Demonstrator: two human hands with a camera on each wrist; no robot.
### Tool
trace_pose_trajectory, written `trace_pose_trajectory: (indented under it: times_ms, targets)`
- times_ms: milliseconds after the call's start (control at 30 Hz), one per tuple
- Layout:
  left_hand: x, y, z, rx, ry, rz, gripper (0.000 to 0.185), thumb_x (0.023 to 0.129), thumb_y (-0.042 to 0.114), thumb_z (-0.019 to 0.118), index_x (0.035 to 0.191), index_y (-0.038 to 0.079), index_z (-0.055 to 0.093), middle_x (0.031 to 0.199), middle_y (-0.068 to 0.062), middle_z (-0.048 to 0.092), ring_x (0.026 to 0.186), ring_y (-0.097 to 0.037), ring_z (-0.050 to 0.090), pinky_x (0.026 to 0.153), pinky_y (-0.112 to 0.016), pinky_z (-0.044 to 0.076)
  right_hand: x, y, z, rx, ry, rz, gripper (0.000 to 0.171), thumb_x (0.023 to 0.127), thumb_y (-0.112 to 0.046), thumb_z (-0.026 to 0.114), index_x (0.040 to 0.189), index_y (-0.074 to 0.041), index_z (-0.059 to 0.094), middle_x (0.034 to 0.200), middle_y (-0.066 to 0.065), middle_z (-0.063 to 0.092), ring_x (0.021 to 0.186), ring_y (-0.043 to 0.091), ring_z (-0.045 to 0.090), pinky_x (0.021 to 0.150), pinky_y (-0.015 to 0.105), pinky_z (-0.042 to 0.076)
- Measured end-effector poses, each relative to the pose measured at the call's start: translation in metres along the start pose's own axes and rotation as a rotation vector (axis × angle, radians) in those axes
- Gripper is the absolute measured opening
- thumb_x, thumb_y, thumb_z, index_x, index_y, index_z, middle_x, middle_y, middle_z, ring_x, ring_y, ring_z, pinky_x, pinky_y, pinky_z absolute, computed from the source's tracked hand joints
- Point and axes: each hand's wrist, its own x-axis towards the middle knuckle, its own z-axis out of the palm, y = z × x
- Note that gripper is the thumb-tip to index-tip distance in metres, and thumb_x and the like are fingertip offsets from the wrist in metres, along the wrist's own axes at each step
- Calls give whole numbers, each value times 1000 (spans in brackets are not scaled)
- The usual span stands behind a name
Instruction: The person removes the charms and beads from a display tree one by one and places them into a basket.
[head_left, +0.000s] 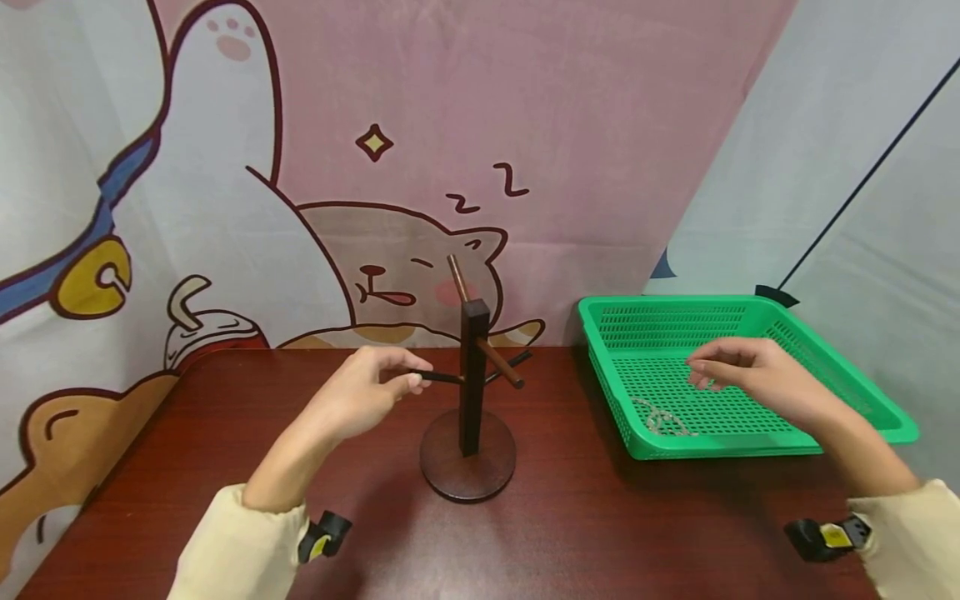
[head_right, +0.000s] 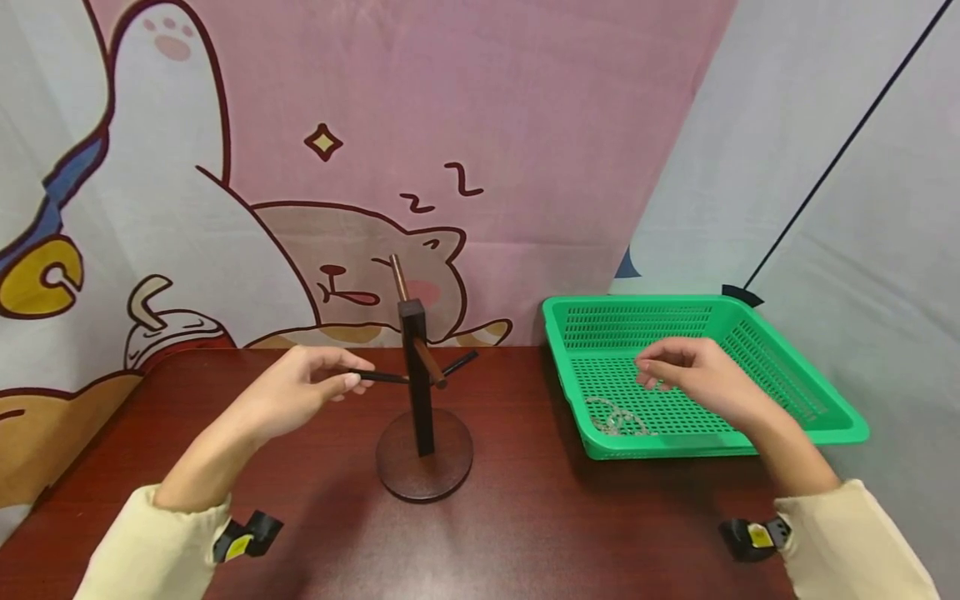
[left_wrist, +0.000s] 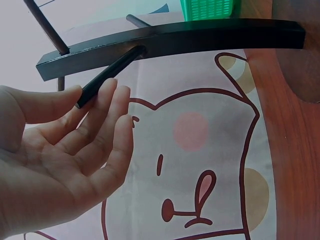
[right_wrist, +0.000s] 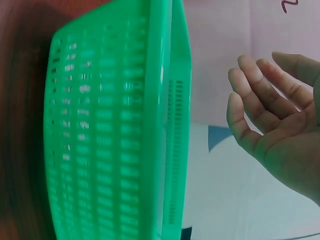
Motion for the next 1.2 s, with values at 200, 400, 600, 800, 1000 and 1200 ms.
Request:
trace_pose_trajectory:
  times_ms: [200,400,600,800,1000,1200]
  targets:
    - [0,0,1,-2,-1,10,19,91,2,52,105,1,64,84,-5,63,79,-17,55,70,-32,47,9,-7,15,43,-20,-17,23,93,-22,53,103,-3,62,86,5,66,79,16,61,68,28,49]
    - [0,1,1,-1,1,15,18,91,2,52,105,1,64,84,-5,62,80,-17,55,70,-32,47,18,-12,27,72,-39,-11,25,93,-25,54,103,-4,63,86,6,66,80,18,60,68,30,49]
    - [-1,0,0,-1,4,8,19,91,3,53,105,2,64,85,-5,63,80,-17,55,70,-32,46,26,-20,41,108,-56,-13,25,91,-25,56,102,-4,64,84,7,66,78,19,60,69,31,49]
    - [-1,0,1,-2,3,11,19,91,2,52,105,2,64,85,-5,63,81,-17,55,70,-32,46,30,-26,55,157,-78,-15,26,91,-21,57,102,2,62,85,15,65,77,24,60,68,32,49]
    - [-2,0,2,-30,-5,10,18,92,4,52,106,1,63,85,-5,63,82,-18,56,71,-32,46,35,-31,68,211,-74,-19,22,91,-20,58,99,-1,63,86,20,63,78,30,59,69,35,49]
    - [-3,-4,0,-65,-40,25,23,93,9,51,113,-1,59,92,-6,65,88,-18,58,74,-35,47,38,-37,84,219,-24,-2,24,91,-19,57,104,1,60,90,11,64,78,21,60,69,35,49]
